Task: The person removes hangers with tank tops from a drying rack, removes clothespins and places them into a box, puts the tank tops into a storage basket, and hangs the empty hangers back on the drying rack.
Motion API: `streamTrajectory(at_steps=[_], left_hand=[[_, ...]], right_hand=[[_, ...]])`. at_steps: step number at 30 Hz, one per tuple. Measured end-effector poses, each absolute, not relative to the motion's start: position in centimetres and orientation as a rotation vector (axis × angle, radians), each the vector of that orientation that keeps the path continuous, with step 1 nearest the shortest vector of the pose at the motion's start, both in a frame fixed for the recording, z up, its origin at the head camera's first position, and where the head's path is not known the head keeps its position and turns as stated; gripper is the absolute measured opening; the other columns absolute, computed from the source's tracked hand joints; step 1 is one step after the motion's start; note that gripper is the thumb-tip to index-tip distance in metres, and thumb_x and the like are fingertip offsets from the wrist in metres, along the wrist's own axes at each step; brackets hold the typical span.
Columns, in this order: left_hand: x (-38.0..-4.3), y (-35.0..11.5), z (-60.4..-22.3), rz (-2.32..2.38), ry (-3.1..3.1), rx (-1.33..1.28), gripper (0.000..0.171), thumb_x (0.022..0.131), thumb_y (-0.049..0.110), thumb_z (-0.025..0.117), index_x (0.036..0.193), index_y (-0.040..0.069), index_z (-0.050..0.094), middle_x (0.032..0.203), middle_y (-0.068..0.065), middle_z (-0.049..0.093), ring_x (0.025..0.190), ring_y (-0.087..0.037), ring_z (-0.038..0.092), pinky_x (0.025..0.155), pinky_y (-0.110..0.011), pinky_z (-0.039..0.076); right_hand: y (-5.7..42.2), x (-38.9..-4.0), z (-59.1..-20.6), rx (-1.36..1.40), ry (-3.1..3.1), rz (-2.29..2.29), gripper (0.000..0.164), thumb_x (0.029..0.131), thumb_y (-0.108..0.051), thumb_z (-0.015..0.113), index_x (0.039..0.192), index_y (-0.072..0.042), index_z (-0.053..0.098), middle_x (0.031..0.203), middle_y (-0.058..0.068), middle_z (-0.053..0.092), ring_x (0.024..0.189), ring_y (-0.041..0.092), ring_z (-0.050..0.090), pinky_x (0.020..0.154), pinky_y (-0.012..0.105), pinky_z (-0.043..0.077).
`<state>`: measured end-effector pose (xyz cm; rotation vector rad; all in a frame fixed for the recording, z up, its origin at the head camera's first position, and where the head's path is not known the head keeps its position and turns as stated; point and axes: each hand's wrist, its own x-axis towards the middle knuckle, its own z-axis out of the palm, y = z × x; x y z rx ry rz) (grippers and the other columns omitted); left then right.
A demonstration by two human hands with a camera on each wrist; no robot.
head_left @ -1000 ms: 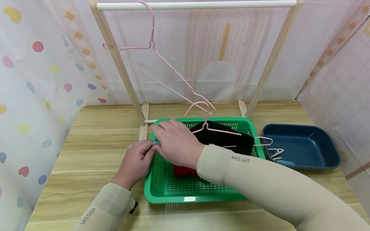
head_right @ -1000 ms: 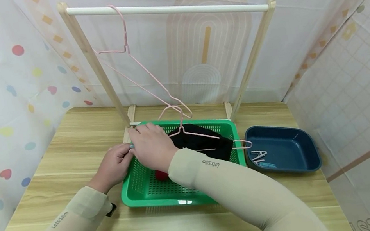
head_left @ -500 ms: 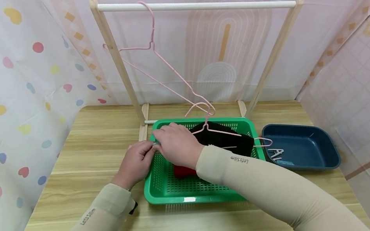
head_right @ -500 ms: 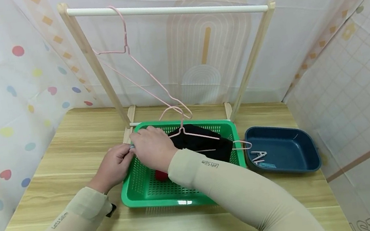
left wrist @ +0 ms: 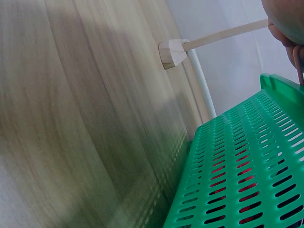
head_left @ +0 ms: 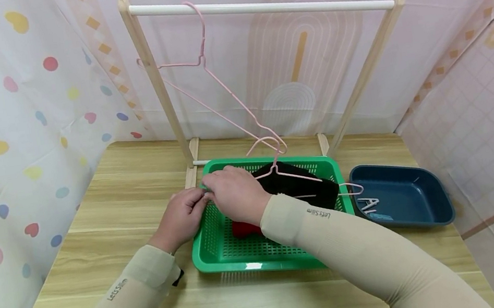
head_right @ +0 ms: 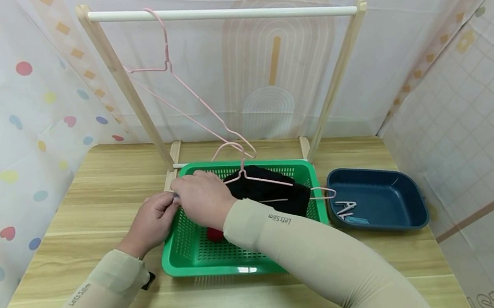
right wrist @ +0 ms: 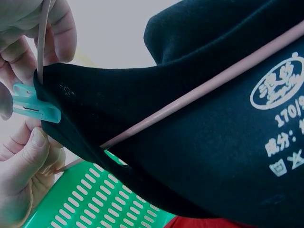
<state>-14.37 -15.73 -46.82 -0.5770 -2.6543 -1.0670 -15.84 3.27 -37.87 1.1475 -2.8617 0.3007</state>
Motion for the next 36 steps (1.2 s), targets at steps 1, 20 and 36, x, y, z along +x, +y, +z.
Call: streamTrajectory(at_steps=[1,20,36], left_hand=[[-14.37,-15.73,-46.81,-1.067,-2.653,-0.578,0.022,0.109,0.019,0.059,0.093,0.011,0.071,0.087,-0.002,0.072,0.086,-0.02,0.064,0.09,-0.049,0.042],[-14.35,-15.89,-47.09,-1.074,-2.627,-0.567,0.018,0.108,0.015,0.058,0.103,0.014,0.075,0.099,-0.004,0.077,0.096,-0.025,0.07,0.096,-0.055,0.046],[-14.24,-15.82,-46.93,-1.091,-2.668,-0.523,0.021,0.109,0.012,0.055,0.102,0.015,0.075,0.107,-0.007,0.077,0.103,-0.027,0.07,0.098,-0.054,0.044]], right_hand=[[3.27,-15.84,-37.88,1.149,-2.861,0.305,0.018,0.107,-0.033,0.062,0.101,-0.018,0.069,0.095,-0.003,0.071,0.088,0.02,0.064,0.08,0.034,0.054],[3.27,-15.72,-37.73,1.188,-2.847,0.39,0.018,0.107,-0.026,0.062,0.093,-0.016,0.069,0.083,-0.003,0.068,0.081,0.017,0.063,0.072,0.032,0.054],[3.53,-15.09,-37.64,1.252,-2.709,0.545,0.026,0.107,-0.027,0.061,0.085,-0.014,0.062,0.074,-0.002,0.059,0.076,0.016,0.059,0.07,0.029,0.048]])
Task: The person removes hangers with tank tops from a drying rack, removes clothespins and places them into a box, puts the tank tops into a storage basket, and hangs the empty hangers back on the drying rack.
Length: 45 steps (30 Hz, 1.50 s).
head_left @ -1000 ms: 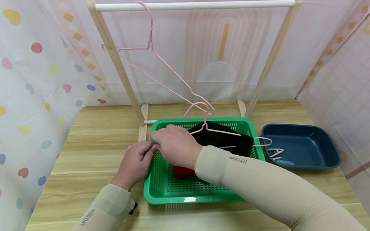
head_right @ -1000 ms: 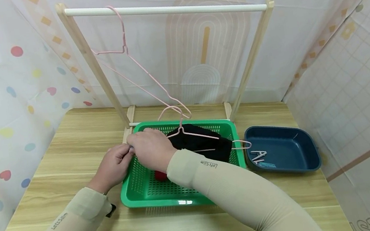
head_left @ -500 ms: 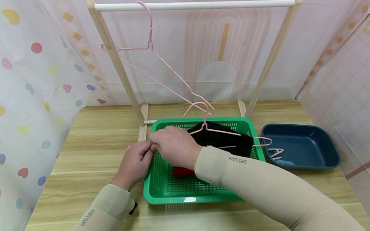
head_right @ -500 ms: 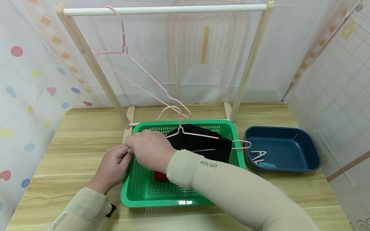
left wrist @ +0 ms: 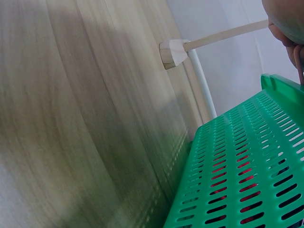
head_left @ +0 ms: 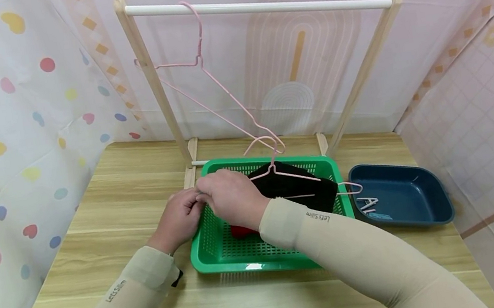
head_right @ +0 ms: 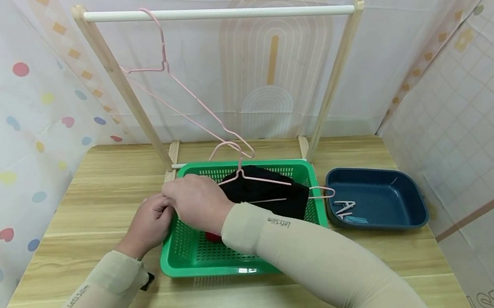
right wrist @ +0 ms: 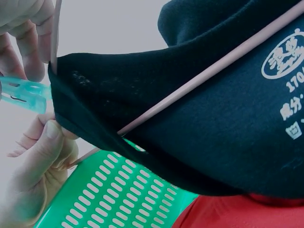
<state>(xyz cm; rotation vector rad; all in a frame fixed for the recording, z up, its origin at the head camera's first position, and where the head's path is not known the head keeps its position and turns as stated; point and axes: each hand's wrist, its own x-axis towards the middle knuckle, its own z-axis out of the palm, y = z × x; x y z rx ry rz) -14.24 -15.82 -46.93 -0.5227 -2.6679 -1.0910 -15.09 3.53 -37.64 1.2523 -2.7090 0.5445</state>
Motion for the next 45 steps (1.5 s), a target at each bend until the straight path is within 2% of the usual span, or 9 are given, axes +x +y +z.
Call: streamTrajectory(at_steps=[6,13,16,21,24,31,35,41,45], left_hand=[[-14.1,-16.0,-46.9,-1.068,-2.66,-0.516,0.02,0.109,0.01,0.054,0.104,0.013,0.073,0.107,-0.01,0.077,0.101,-0.029,0.07,0.097,-0.055,0.043],[-14.2,-16.3,-47.0,-1.097,-2.654,-0.525,0.018,0.107,0.01,0.058,0.109,0.014,0.076,0.108,-0.008,0.078,0.104,-0.03,0.07,0.101,-0.056,0.042],[-14.2,-16.4,-47.0,-1.1,-2.648,-0.547,0.02,0.106,0.01,0.059,0.11,0.014,0.078,0.107,-0.007,0.078,0.104,-0.029,0.07,0.102,-0.056,0.043],[-14.3,-16.4,-47.1,-1.058,-2.637,-0.584,0.02,0.107,0.01,0.059,0.113,0.007,0.078,0.11,-0.011,0.078,0.105,-0.031,0.072,0.098,-0.057,0.047],[-14.4,-16.4,-47.1,-1.047,-2.639,-0.584,0.02,0.107,0.011,0.059,0.112,0.006,0.078,0.111,-0.012,0.078,0.107,-0.032,0.072,0.098,-0.058,0.049],[-14.4,-16.4,-47.2,-1.044,-2.642,-0.57,0.02,0.107,0.011,0.06,0.112,0.007,0.078,0.113,-0.011,0.078,0.11,-0.033,0.072,0.101,-0.059,0.049],[-14.4,-16.4,-47.2,-1.049,-2.637,-0.571,0.019,0.106,0.011,0.06,0.111,0.007,0.078,0.113,-0.011,0.078,0.11,-0.033,0.072,0.102,-0.059,0.049],[-14.4,-16.3,-47.2,-1.056,-2.637,-0.573,0.02,0.107,0.011,0.059,0.112,0.006,0.078,0.113,-0.012,0.078,0.11,-0.033,0.072,0.101,-0.059,0.05],[-14.4,-16.4,-47.0,-1.06,-2.636,-0.566,0.02,0.107,0.012,0.059,0.112,0.006,0.078,0.114,-0.012,0.078,0.11,-0.034,0.071,0.102,-0.059,0.05]], right_hand=[[3.6,-14.2,-37.0,1.303,-2.666,0.591,0.022,0.107,-0.023,0.061,0.088,-0.014,0.064,0.079,-0.003,0.062,0.083,0.016,0.061,0.078,0.03,0.05],[4.5,-12.8,-36.1,1.368,-2.643,0.608,0.012,0.107,-0.024,0.063,0.106,-0.013,0.069,0.094,-0.003,0.07,0.088,0.015,0.063,0.085,0.03,0.052],[5.3,-12.1,-35.6,1.375,-2.641,0.619,0.017,0.106,-0.024,0.065,0.116,-0.011,0.069,0.097,-0.002,0.07,0.09,0.015,0.063,0.087,0.029,0.053],[7.5,-11.3,-34.8,1.318,-2.682,0.685,0.028,0.105,-0.024,0.066,0.129,-0.008,0.066,0.118,0.003,0.072,0.109,0.016,0.068,0.099,0.033,0.056],[9.2,-11.0,-34.7,1.279,-2.682,0.749,0.028,0.105,-0.022,0.066,0.129,-0.006,0.064,0.124,0.006,0.071,0.114,0.018,0.067,0.102,0.036,0.056],[14.4,-10.8,-35.1,1.147,-2.583,0.793,0.032,0.105,-0.018,0.065,0.133,-0.002,0.064,0.122,0.011,0.071,0.111,0.023,0.068,0.099,0.043,0.057],[18.1,-11.3,-35.2,0.966,-2.578,0.814,0.035,0.105,-0.015,0.064,0.136,0.001,0.062,0.112,0.013,0.07,0.096,0.025,0.065,0.087,0.046,0.057],[24.0,-12.5,-35.9,0.605,-2.651,0.777,0.037,0.108,-0.014,0.058,0.142,0.001,0.059,0.107,0.014,0.066,0.076,0.021,0.056,0.068,0.038,0.048],[27.5,-13.4,-37.0,0.401,-2.708,0.727,0.041,0.11,-0.016,0.055,0.147,0.002,0.055,0.106,0.019,0.064,0.073,0.024,0.056,0.063,0.038,0.046]])
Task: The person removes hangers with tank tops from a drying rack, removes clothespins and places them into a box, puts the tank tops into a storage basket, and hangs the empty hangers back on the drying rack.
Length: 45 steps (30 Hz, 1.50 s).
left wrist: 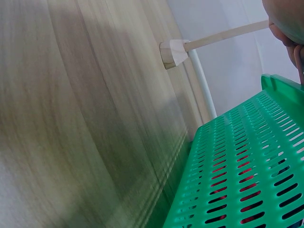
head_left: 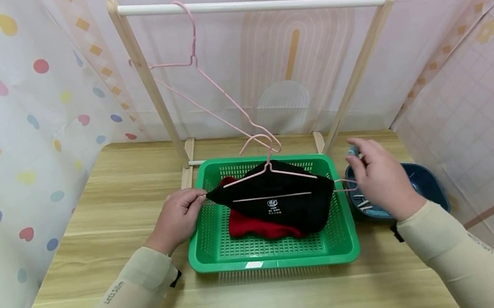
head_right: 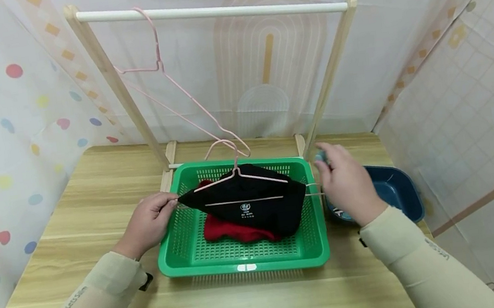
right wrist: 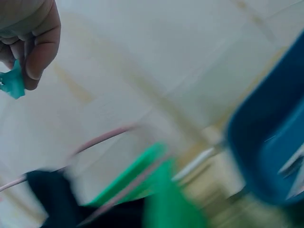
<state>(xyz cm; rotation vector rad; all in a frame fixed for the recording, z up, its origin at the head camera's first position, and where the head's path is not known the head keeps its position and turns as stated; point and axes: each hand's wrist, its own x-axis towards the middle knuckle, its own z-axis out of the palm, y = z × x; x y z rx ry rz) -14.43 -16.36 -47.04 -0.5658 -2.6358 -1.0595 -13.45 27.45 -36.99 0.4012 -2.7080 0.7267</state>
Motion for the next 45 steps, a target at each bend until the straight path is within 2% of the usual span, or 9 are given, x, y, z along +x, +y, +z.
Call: streamTrajectory(at_steps=[3,5,8,11,18,25,29,37,45], left_hand=[[-14.5,-16.4,-47.0,-1.057,-2.634,-0.567,0.02,0.107,0.011,0.059,0.112,0.006,0.078,0.114,-0.012,0.078,0.11,-0.034,0.071,0.102,-0.058,0.051],[-14.5,-16.4,-47.0,-1.057,-2.633,-0.569,0.02,0.107,0.011,0.06,0.113,0.006,0.078,0.114,-0.012,0.078,0.11,-0.034,0.071,0.101,-0.058,0.051],[-14.5,-16.4,-46.9,-1.057,-2.633,-0.569,0.02,0.107,0.011,0.06,0.113,0.005,0.078,0.114,-0.013,0.078,0.11,-0.034,0.071,0.102,-0.059,0.05],[-14.4,-16.3,-46.9,-1.059,-2.638,-0.565,0.021,0.107,0.012,0.059,0.114,0.006,0.078,0.115,-0.013,0.078,0.112,-0.035,0.071,0.103,-0.059,0.049],[-14.4,-16.3,-46.9,-1.066,-2.649,-0.559,0.021,0.107,0.012,0.059,0.114,0.007,0.078,0.116,-0.012,0.078,0.113,-0.035,0.07,0.104,-0.06,0.046],[-14.4,-16.4,-47.0,-1.064,-2.645,-0.559,0.02,0.107,0.012,0.059,0.114,0.007,0.078,0.116,-0.012,0.078,0.113,-0.034,0.07,0.105,-0.059,0.044],[-14.5,-16.4,-47.0,-1.063,-2.648,-0.56,0.02,0.107,0.012,0.06,0.114,0.007,0.078,0.115,-0.012,0.078,0.113,-0.034,0.07,0.104,-0.06,0.044],[-14.4,-16.4,-47.0,-1.063,-2.65,-0.556,0.02,0.107,0.012,0.06,0.114,0.007,0.078,0.115,-0.012,0.078,0.113,-0.034,0.069,0.105,-0.06,0.044],[-14.4,-16.4,-47.0,-1.068,-2.65,-0.549,0.021,0.107,0.012,0.059,0.115,0.007,0.077,0.117,-0.012,0.078,0.114,-0.035,0.069,0.105,-0.06,0.043]], right_hand=[[29.7,-14.2,-38.1,0.26,-2.796,0.706,0.045,0.111,-0.016,0.053,0.151,0.003,0.049,0.118,0.026,0.062,0.083,0.034,0.062,0.068,0.047,0.052],[31.1,-14.7,-38.9,0.196,-2.863,0.683,0.046,0.111,-0.015,0.052,0.153,0.003,0.046,0.129,0.03,0.058,0.099,0.042,0.064,0.079,0.057,0.055],[32.7,-15.3,-40.3,0.139,-2.966,0.646,0.048,0.11,-0.012,0.052,0.155,0.003,0.043,0.143,0.033,0.052,0.125,0.052,0.056,0.1,0.068,0.049],[34.1,-15.6,-41.5,0.112,-3.061,0.612,0.05,0.109,-0.009,0.052,0.156,0.004,0.042,0.147,0.035,0.05,0.132,0.054,0.051,0.106,0.07,0.044],[36.6,-15.9,-44.0,0.092,-3.255,0.539,0.052,0.108,-0.011,0.055,0.156,0.004,0.041,0.142,0.035,0.056,0.121,0.051,0.061,0.095,0.065,0.051],[38.1,-15.9,-46.0,0.046,-3.329,0.497,0.047,0.106,-0.011,0.055,0.149,0.005,0.048,0.141,0.035,0.059,0.126,0.055,0.058,0.108,0.071,0.043],[38.5,-15.8,-46.6,0.015,-3.356,0.471,0.046,0.105,-0.01,0.055,0.148,0.006,0.049,0.141,0.036,0.058,0.122,0.052,0.061,0.102,0.067,0.049],[38.9,-15.7,-47.2,-0.014,-3.403,0.495,0.047,0.105,-0.01,0.054,0.149,0.005,0.047,0.141,0.039,0.056,0.111,0.044,0.061,0.099,0.066,0.05],[39.0,-15.8,-47.4,-0.036,-3.44,0.496,0.046,0.103,-0.008,0.057,0.147,0.004,0.051,0.142,0.037,0.056,0.118,0.049,0.058,0.102,0.068,0.048]])
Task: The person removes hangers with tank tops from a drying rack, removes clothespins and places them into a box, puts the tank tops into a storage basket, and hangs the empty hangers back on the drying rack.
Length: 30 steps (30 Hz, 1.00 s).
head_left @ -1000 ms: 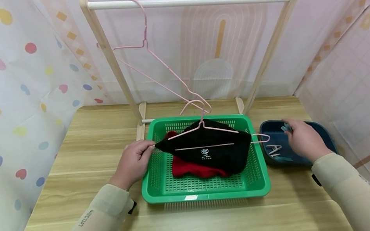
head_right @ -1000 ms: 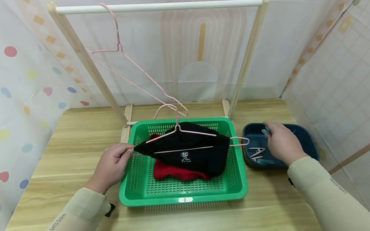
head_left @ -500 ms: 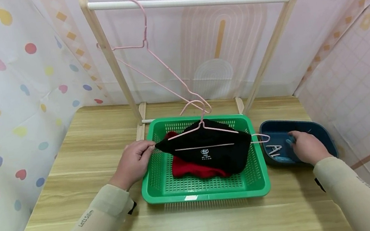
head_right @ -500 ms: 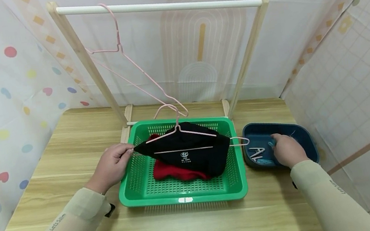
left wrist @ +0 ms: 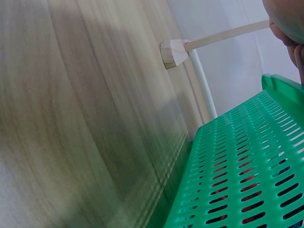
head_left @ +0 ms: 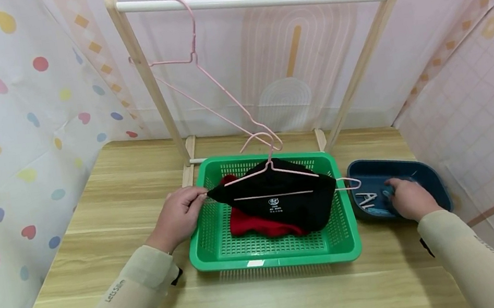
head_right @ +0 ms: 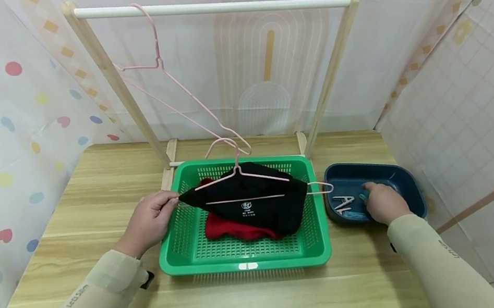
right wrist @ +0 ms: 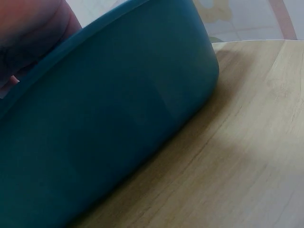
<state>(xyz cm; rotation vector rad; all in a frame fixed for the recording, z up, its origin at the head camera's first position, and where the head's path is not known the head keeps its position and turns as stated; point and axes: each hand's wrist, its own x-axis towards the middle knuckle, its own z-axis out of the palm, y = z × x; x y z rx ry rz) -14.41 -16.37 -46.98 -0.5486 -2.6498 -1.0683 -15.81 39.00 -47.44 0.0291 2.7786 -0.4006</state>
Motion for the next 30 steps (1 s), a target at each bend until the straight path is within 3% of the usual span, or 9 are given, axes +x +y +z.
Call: streamTrajectory(at_steps=[22,30], left_hand=[[-14.4,-16.3,-46.9,-1.068,-2.637,-0.555,0.02,0.107,0.011,0.059,0.112,0.007,0.078,0.113,-0.011,0.078,0.109,-0.033,0.07,0.101,-0.057,0.048],[-14.5,-16.3,-47.0,-1.063,-2.611,-0.571,0.02,0.107,0.01,0.06,0.112,0.007,0.078,0.112,-0.011,0.078,0.108,-0.033,0.071,0.099,-0.056,0.05]], right_hand=[[39.1,-16.0,-48.4,0.02,2.762,-0.355,0.044,0.102,-0.006,0.057,0.144,0.005,0.054,0.142,0.038,0.056,0.121,0.051,0.059,0.106,0.071,0.046],[38.9,-15.8,-48.1,0.019,2.763,-0.362,0.043,0.102,-0.005,0.055,0.143,0.006,0.054,0.14,0.039,0.056,0.113,0.048,0.061,0.104,0.069,0.048]])
